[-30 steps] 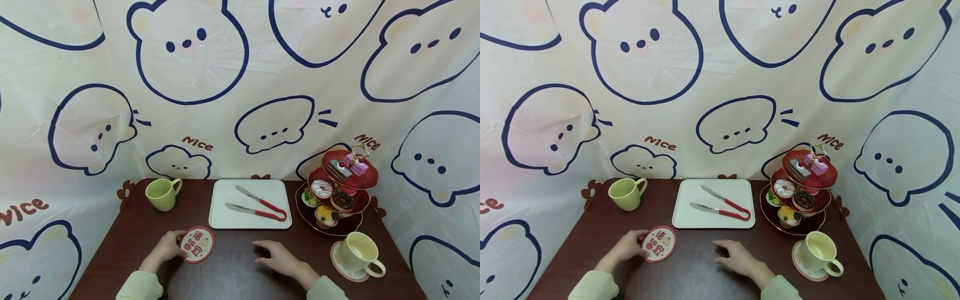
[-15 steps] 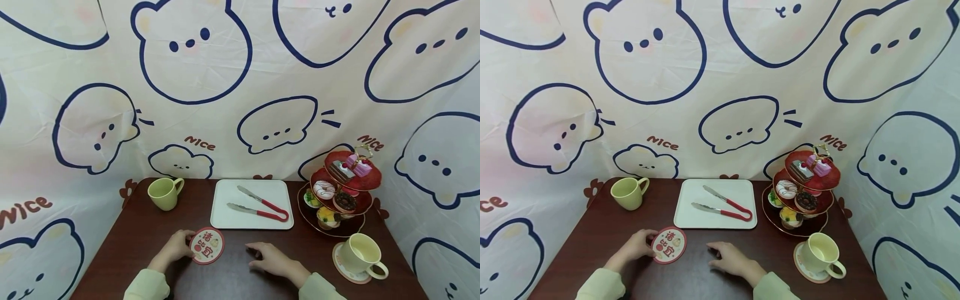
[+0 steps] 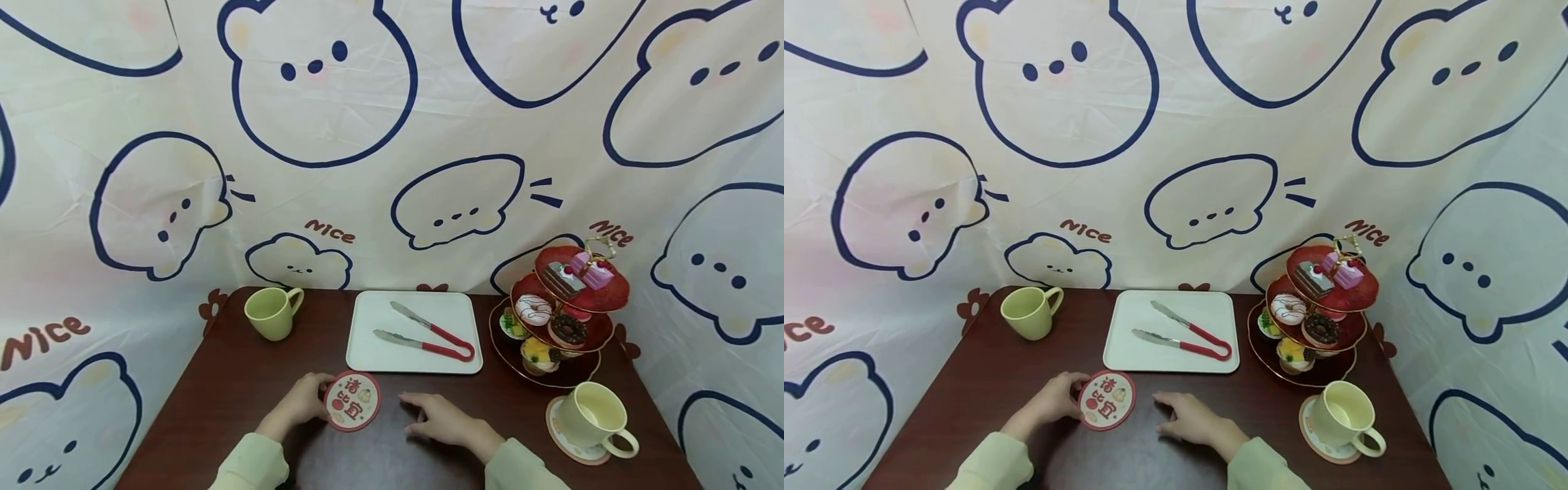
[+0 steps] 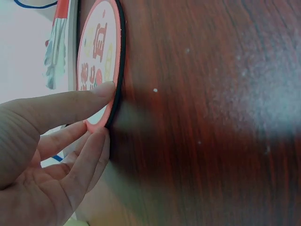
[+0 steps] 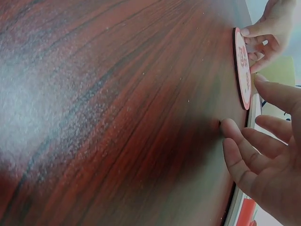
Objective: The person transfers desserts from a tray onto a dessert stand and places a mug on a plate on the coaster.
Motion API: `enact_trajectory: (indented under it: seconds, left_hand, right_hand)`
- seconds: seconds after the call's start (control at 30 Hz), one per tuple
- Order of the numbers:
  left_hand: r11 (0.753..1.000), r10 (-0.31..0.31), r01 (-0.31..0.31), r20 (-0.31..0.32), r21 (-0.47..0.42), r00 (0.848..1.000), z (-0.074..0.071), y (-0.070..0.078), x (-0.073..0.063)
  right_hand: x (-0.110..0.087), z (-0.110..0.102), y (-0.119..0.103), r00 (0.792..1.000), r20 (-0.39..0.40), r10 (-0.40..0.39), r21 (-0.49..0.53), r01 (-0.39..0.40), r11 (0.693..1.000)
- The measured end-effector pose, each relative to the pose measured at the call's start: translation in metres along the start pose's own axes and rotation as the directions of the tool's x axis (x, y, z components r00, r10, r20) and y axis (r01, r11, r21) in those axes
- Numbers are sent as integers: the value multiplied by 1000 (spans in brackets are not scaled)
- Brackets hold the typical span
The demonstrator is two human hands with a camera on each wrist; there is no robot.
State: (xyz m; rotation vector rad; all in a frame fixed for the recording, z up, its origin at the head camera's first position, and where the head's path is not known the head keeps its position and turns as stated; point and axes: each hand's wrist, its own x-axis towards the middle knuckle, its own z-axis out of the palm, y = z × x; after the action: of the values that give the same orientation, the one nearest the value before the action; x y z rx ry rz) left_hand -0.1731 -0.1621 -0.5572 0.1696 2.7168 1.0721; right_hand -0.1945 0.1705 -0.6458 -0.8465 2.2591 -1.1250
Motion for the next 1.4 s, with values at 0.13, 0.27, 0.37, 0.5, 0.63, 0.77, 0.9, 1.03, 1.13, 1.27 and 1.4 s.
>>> enact_trajectory:
  seconds: [0.13, 0.27, 0.37, 0.5, 0.63, 0.77, 0.9, 1.03, 1.13, 1.27, 1.4]
  left_hand:
    - [1000, 12, -12, 11, -4, 1000, 3, 4, -1]
    - [999, 39, -38, 33, -15, 999, 7, 11, -2]
    - [998, 66, -65, 53, -20, 996, 11, 14, -3]
    - [996, 93, -92, 73, -17, 993, 15, 19, -4]
    - [996, 94, -93, 99, -10, 991, 18, 24, -2]
    - [996, 83, -84, 118, 4, 990, 21, 29, 1]
    - [993, 110, -115, 122, 29, 986, 24, 33, 3]
    - [986, 141, -151, 140, 64, 980, 29, 37, 4]
    - [984, 146, -159, 150, 75, 978, 32, 41, 5]
    - [982, 170, -181, 143, 63, 975, 36, 45, 4]
    - [976, 208, -216, 149, 40, 967, 42, 49, 4]
  right_hand:
    - [2, 1, 0, 1000, -1, 11, -10, -11, 1000]
    - [3, 3, -4, 999, 6, 33, -14, -33, 999]
    - [3, 3, -5, 999, 10, 43, -15, -43, 999]
    - [2, 1, -6, 999, 14, 40, -9, -40, 999]
    - [0, -1, -7, 999, 23, 40, 5, -41, 999]
    - [-1, -3, -9, 998, 33, 57, 20, -58, 998]
    - [-3, -5, -11, 999, 19, 43, 13, -43, 999]
    - [-9, -8, -24, 1000, -13, 25, -13, -25, 1000]
    - [-16, -15, -47, 998, -55, 17, -45, -19, 999]
    - [-23, -20, -71, 991, -125, 47, -100, -60, 993]
    - [-24, -21, -75, 977, -180, 113, -156, -142, 978]
